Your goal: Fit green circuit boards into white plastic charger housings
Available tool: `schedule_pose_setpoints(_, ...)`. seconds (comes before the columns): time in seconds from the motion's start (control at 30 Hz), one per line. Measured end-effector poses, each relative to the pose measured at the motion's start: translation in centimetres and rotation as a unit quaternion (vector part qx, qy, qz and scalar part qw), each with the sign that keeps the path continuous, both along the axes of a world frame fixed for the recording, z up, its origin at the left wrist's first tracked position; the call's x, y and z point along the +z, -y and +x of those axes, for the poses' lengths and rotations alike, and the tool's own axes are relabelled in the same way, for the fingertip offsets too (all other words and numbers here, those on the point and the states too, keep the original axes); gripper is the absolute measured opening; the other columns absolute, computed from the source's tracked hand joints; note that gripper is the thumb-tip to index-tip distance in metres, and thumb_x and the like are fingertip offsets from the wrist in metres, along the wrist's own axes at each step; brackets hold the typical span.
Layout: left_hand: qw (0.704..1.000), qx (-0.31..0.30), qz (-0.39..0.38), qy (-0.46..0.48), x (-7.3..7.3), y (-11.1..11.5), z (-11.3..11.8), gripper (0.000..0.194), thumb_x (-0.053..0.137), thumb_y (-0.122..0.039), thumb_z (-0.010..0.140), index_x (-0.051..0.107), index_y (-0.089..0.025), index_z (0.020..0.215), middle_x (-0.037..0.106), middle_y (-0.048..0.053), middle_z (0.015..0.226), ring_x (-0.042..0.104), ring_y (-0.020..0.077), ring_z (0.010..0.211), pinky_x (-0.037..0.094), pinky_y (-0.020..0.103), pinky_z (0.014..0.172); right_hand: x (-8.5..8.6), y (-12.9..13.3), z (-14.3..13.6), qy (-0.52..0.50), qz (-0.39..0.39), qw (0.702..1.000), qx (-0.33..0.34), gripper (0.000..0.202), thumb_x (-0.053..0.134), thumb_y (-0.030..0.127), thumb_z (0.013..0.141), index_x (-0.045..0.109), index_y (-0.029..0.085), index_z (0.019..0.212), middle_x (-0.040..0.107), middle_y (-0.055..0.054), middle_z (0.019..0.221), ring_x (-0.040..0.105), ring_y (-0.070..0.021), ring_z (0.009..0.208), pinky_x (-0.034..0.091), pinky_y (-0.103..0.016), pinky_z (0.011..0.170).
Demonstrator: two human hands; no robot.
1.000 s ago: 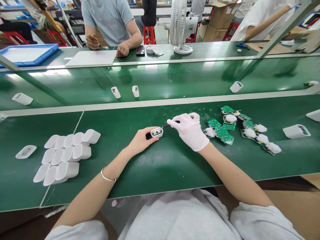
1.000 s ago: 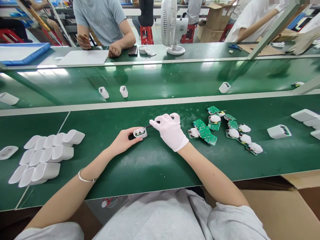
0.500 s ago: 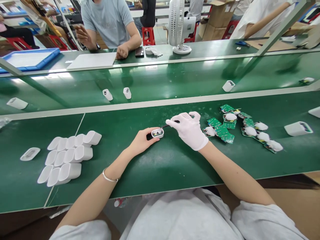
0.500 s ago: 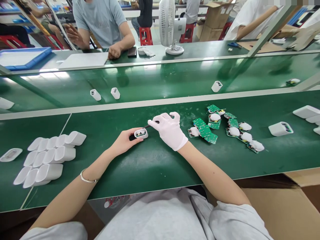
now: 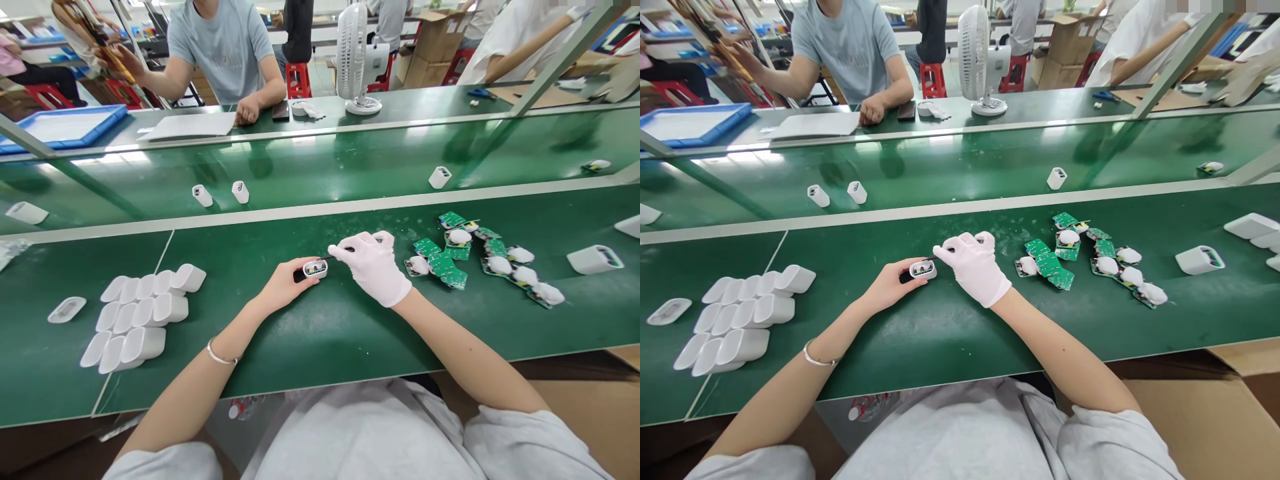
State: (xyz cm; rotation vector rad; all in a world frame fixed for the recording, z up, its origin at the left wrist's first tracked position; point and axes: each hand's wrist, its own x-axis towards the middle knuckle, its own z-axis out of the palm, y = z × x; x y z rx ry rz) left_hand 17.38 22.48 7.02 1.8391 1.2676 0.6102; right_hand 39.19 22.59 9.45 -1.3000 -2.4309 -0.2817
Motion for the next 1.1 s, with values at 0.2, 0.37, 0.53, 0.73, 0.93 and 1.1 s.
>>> schedule_pose_setpoints(0.2, 1.000, -0.001, 0.002, 0.003, 0.0, 0.0, 0.0, 0.042, 0.063, -0.034, 0.078, 0.060, -0.022, 0.118, 0.065, 0.004, 0.118, 0.060, 0.0231, 0.107, 0.045, 0.038, 0.097, -0.3, 0.0, -0.4, 0.014, -0.015, 1.000, -0.007, 0.040, 0.046, 0.001, 0.081, 0.061, 0.030, 0.106, 0.067, 0.000, 0.100, 0.051, -0.0160, 0.087, 0.018, -0.037, 0.076)
schedule_pose_setpoints(0.37, 1.000, -0.005, 0.000, -0.002, 0.2, 0.0, 0.0, 0.042, 0.063, -0.034, 0.078, 0.059, -0.022, 0.118, 0.065, 0.004, 0.118, 0.060, 0.0230, 0.107, 0.046, 0.039, 0.097, 0.2, 0.3, -0.7, 0.013, -0.018, 1.000, -0.003, 0.042, 0.047, -0.001, 0.078, 0.061, 0.028, 0.105, 0.067, 0.001, 0.099, 0.051, -0.0159, 0.085, 0.018, -0.037, 0.074)
schedule_pose_setpoints(0.53, 1.000, -0.011, -0.002, -0.008, 0.2, 0.1, 0.1, 0.043, 0.062, -0.036, 0.078, 0.059, -0.022, 0.119, 0.064, 0.005, 0.120, 0.059, 0.0245, 0.109, 0.044, 0.042, 0.099, 0.5, 0.1, 0.7, -0.009, -0.040, 0.999, -0.034, 0.037, 0.046, 0.004, 0.082, 0.064, 0.031, 0.101, 0.068, 0.001, 0.099, 0.052, -0.0158, 0.086, 0.020, -0.037, 0.076)
schedule_pose_setpoints(0.73, 0.985, -0.063, 0.062, -0.147, 3.3, 0.0, -3.4, 0.064, 0.064, -0.041, 0.076, 0.044, -0.027, 0.135, 0.046, 0.006, 0.140, 0.041, 0.0279, 0.127, 0.034, 0.045, 0.106, -1.2, -0.5, 2.3, -0.040, -0.112, 0.986, -0.114, 0.021, 0.051, 0.016, 0.085, 0.069, 0.022, 0.093, 0.068, -0.008, 0.100, 0.058, -0.0223, 0.089, 0.033, -0.039, 0.081)
schedule_pose_setpoints(0.93, 0.798, 0.340, 0.056, -0.495, 6.7, 1.1, -10.5, 0.041, 0.051, -0.015, 0.074, 0.060, -0.010, 0.114, 0.055, 0.025, 0.121, 0.042, 0.0421, 0.115, 0.040, 0.051, 0.084, -1.5, 1.7, -2.2, -0.135, -0.140, 0.975, 0.110, 0.038, 0.051, 0.028, 0.088, 0.051, 0.025, 0.126, 0.054, -0.009, 0.129, 0.054, -0.0217, 0.111, 0.047, -0.033, 0.086)
schedule_pose_setpoints(1.1, 0.797, 0.338, 0.012, -0.500, 6.4, 0.7, -12.5, 0.024, 0.056, -0.010, 0.062, 0.069, -0.016, 0.081, 0.066, 0.019, 0.086, 0.052, 0.0393, 0.099, 0.039, 0.045, 0.075, -1.1, -0.1, -4.4, -0.162, -0.242, 0.944, 0.156, 0.024, 0.042, 0.024, 0.092, 0.063, 0.031, 0.101, 0.063, 0.000, 0.095, 0.061, -0.0133, 0.079, 0.046, -0.024, 0.068)
